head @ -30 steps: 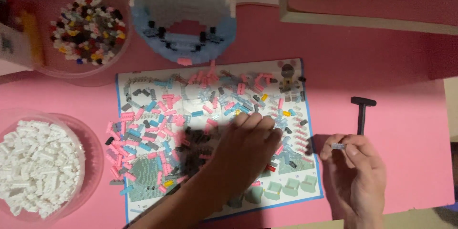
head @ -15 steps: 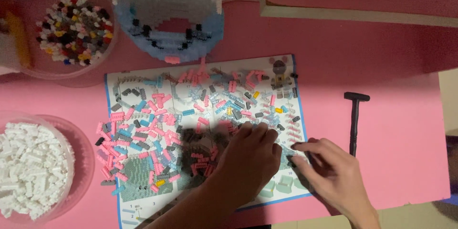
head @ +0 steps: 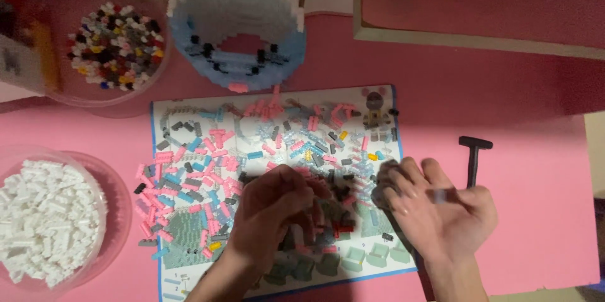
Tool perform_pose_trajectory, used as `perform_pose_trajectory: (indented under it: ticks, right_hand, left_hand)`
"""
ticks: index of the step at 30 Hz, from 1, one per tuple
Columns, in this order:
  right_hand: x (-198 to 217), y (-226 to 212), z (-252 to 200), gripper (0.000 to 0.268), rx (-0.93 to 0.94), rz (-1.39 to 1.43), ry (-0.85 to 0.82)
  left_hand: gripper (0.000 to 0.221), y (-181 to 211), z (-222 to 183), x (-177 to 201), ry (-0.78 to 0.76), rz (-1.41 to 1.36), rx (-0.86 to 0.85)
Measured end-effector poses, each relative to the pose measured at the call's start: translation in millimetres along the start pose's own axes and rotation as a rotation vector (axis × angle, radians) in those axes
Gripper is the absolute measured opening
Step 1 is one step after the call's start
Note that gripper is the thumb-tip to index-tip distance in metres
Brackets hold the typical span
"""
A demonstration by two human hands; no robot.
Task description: Assembling a small character figure using tiny plastic building blocks.
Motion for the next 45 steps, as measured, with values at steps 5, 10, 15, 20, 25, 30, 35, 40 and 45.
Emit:
perform_pose_trajectory:
  ticks: [5, 10, 15, 20, 25, 30, 35, 40, 45]
  right_hand:
    - [-4, 3, 28, 0.029, -0.061, -0.112, 0.131]
    - [-56, -1, 53, 0.015, 0.491, -1.881, -0.045]
    - [-50, -3, 73, 0.028, 0.605, -2.299, -0.336]
    - [-48, -4, 76, 0.016, 0.274, -1.797, 0.151]
    - [-49, -2, 83, 0.030, -0.075, -0.334, 0.284]
    - [-75, 12, 109, 0.016, -0.030, -1.191, 0.270]
    - [-99, 55, 129, 0.039, 0.328, -1.998, 0.140]
    - [-106, 80, 148, 0.040, 0.368, -2.352, -0.136]
    - [-122, 73, 137, 0.036, 0.135, -2.190, 0.037]
  left_hand:
    - [0.004, 9, 1, -4, 0.164, -0.040, 0.142]
    - [0.051, 3, 7, 7, 0.142, 0.133, 0.038]
    - [0.032, 6, 9, 11, 0.153, -0.238, 0.083]
    - [0.031, 26, 25, 10, 0.211, -0.455, 0.206]
    - [0.027, 66, 42, -15, 0.027, 1.244, -1.099]
    - [0.029, 57, 54, 6, 0.248, 1.682, -1.180]
    - [0.024, 54, 41, 37, 0.308, 1.665, -0.973]
    - [0.021, 54, 39, 37, 0.329, 1.643, -0.952]
    - [0.014, 56, 47, 40, 0.290, 1.659, -0.957]
Point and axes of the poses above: each hand's wrist, its own z-axis towards the middle knuckle, its own x-axis out of the back of the hand, y = z × x, the point moved 1 cm from there along z, towards the middle knuckle, and after that the axes turned 8 degrees about y, right-handed, at the moved point
